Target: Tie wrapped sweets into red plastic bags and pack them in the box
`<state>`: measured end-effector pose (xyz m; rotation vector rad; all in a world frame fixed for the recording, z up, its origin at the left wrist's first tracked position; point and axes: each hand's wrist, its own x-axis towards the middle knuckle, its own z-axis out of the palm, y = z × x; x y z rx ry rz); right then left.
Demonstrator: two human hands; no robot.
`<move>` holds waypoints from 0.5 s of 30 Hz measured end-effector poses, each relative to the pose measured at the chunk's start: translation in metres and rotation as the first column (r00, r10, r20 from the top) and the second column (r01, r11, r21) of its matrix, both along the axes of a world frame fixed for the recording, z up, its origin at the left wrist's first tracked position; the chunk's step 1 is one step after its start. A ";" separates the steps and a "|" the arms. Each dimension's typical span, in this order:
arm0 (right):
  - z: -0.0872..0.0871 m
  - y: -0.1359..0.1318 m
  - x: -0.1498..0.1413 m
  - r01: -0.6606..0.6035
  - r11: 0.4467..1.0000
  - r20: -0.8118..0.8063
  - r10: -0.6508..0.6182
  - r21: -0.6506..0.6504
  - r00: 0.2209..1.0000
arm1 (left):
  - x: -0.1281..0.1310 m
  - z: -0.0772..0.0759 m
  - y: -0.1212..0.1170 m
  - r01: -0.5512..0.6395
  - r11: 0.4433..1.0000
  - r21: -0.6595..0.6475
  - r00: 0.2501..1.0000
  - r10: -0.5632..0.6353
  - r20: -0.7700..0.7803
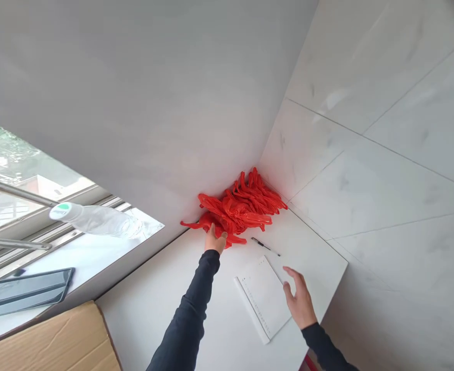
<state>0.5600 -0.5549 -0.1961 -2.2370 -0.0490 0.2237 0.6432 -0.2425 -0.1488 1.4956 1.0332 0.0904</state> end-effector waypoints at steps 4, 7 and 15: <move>-0.008 -0.015 -0.116 0.050 0.997 -0.113 -0.044 0.055 0.993 | -0.054 0.020 -0.018 0.030 0.999 -0.017 1.000 -0.030 -0.007; -0.011 -0.024 -0.198 0.113 0.986 -0.154 -0.094 0.122 0.984 | -0.104 0.031 -0.053 0.068 0.994 -0.082 0.998 -0.067 0.016; 0.009 -0.082 -0.493 0.517 0.817 -0.247 -0.461 0.257 0.852 | -0.278 0.088 -0.198 0.488 0.850 -0.198 0.873 -0.470 0.131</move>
